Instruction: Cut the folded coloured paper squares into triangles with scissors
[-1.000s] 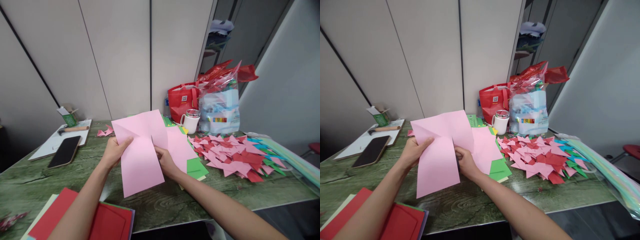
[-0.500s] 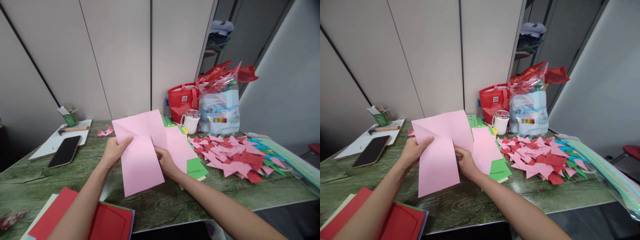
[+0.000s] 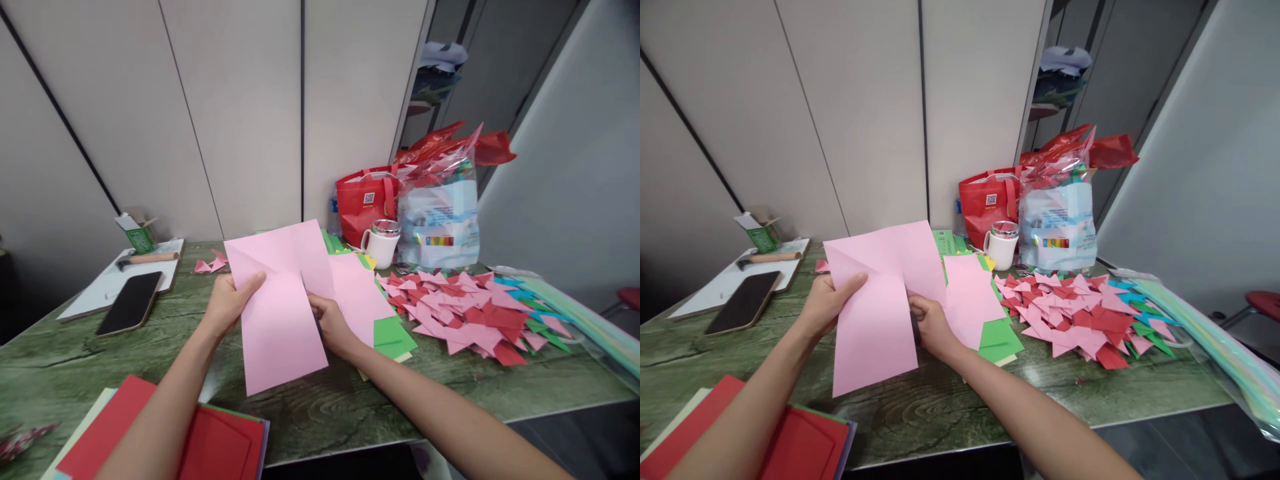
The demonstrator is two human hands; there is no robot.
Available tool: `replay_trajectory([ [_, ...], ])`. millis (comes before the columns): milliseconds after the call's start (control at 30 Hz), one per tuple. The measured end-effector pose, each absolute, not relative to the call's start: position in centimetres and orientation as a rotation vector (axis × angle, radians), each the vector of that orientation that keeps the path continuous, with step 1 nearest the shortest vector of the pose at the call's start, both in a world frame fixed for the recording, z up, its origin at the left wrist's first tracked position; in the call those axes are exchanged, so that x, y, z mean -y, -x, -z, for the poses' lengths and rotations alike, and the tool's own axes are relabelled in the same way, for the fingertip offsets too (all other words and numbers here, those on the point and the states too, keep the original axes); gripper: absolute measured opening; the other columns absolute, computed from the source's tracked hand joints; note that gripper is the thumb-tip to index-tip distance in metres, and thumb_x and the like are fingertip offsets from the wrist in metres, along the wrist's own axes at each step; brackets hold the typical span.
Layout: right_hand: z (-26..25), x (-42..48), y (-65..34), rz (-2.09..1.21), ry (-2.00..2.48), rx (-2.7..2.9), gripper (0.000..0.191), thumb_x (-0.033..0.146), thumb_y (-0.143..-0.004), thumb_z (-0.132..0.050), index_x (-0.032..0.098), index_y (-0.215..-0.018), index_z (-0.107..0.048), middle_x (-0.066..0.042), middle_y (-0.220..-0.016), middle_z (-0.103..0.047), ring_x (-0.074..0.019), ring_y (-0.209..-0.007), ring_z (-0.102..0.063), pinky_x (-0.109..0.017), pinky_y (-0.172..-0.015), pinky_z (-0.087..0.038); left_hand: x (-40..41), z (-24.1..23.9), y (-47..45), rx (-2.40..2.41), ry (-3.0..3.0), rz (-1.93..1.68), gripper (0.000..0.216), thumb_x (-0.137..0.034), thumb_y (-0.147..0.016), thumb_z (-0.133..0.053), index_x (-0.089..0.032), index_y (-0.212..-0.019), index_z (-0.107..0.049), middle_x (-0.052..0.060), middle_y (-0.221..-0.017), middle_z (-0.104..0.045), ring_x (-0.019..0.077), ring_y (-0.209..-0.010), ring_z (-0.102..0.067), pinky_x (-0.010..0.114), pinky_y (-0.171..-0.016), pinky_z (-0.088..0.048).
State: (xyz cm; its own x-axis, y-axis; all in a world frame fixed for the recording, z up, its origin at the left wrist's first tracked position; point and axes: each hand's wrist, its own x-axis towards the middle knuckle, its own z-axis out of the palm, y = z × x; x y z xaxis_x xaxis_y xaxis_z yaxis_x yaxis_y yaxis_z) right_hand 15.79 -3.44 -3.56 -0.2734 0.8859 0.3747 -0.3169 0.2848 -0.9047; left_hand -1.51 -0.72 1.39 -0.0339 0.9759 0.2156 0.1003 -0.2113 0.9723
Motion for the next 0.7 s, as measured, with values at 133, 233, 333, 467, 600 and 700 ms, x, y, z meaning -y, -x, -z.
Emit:
replay_trajectory([
  [133, 3.6, 3.4, -15.8, -1.290, 0.580, 1.382, 0.023, 0.024, -0.057, -0.069, 0.015, -0.077, -0.064, 0.002, -0.062, -0.063, -0.0123, -0.055, -0.056, -0.025, -0.053, -0.045, 0.7, -1.2, 1.6, -1.203, -1.417, -1.357, 0.023, -0.033, -0.060, -0.067, -0.011, -0.063, -0.063, 0.004, -0.059, -0.064, 0.0127, -0.047, -0.054, 0.021, -0.040, -0.040],
  [233, 3.7, 3.4, -15.8, -1.274, 0.587, 1.385, 0.023, 0.025, -0.057, -0.069, 0.015, -0.076, -0.064, 0.002, -0.060, -0.063, -0.0119, -0.054, -0.055, -0.024, -0.053, -0.045, 0.7, -1.2, 1.7, -1.202, -1.408, -1.360, 0.024, -0.034, -0.060, -0.067, -0.010, -0.063, -0.063, 0.004, -0.060, -0.064, 0.0127, -0.047, -0.054, 0.021, -0.040, -0.040],
  [333, 4.0, 3.2, -15.8, -1.278, 0.587, 1.374, 0.021, 0.024, -0.058, -0.068, 0.015, -0.076, -0.064, 0.002, -0.059, -0.062, -0.0118, -0.054, -0.054, -0.024, -0.053, -0.044, 0.7, -1.3, 1.6, -1.203, -1.405, -1.353, 0.024, -0.034, -0.060, -0.067, -0.010, -0.063, -0.063, 0.004, -0.059, -0.064, 0.0122, -0.046, -0.053, 0.021, -0.040, -0.040],
  [467, 4.5, 3.0, -15.8, -1.282, 0.589, 1.362, 0.018, 0.022, -0.058, -0.067, 0.015, -0.075, -0.064, 0.002, -0.060, -0.062, -0.0119, -0.055, -0.054, -0.023, -0.051, -0.042, 0.9, -1.4, 1.5, -1.203, -1.392, -1.348, 0.023, -0.033, -0.060, -0.067, -0.011, -0.062, -0.063, 0.003, -0.058, -0.064, 0.0119, -0.046, -0.053, 0.021, -0.039, -0.039],
  [600, 4.6, 2.9, -15.8, -1.273, 0.587, 1.361, 0.016, 0.021, -0.059, -0.066, 0.015, -0.074, -0.063, 0.002, -0.057, -0.060, -0.0119, -0.054, -0.053, -0.023, -0.050, -0.042, 0.9, -1.5, 1.5, -1.199, -1.385, -1.349, 0.022, -0.033, -0.060, -0.067, -0.011, -0.063, -0.064, 0.003, -0.059, -0.064, 0.0121, -0.046, -0.053, 0.021, -0.040, -0.040],
  [700, 4.6, 2.9, -15.9, -1.252, 0.598, 1.371, 0.015, 0.021, -0.060, -0.065, 0.015, -0.074, -0.063, 0.003, -0.054, -0.059, -0.0112, -0.051, -0.051, -0.022, -0.048, -0.040, 0.8, -1.4, 1.5, -1.210, -1.397, -1.345, 0.021, -0.032, -0.061, -0.067, -0.011, -0.062, -0.064, 0.003, -0.059, -0.065, 0.0125, -0.046, -0.053, 0.021, -0.040, -0.040],
])
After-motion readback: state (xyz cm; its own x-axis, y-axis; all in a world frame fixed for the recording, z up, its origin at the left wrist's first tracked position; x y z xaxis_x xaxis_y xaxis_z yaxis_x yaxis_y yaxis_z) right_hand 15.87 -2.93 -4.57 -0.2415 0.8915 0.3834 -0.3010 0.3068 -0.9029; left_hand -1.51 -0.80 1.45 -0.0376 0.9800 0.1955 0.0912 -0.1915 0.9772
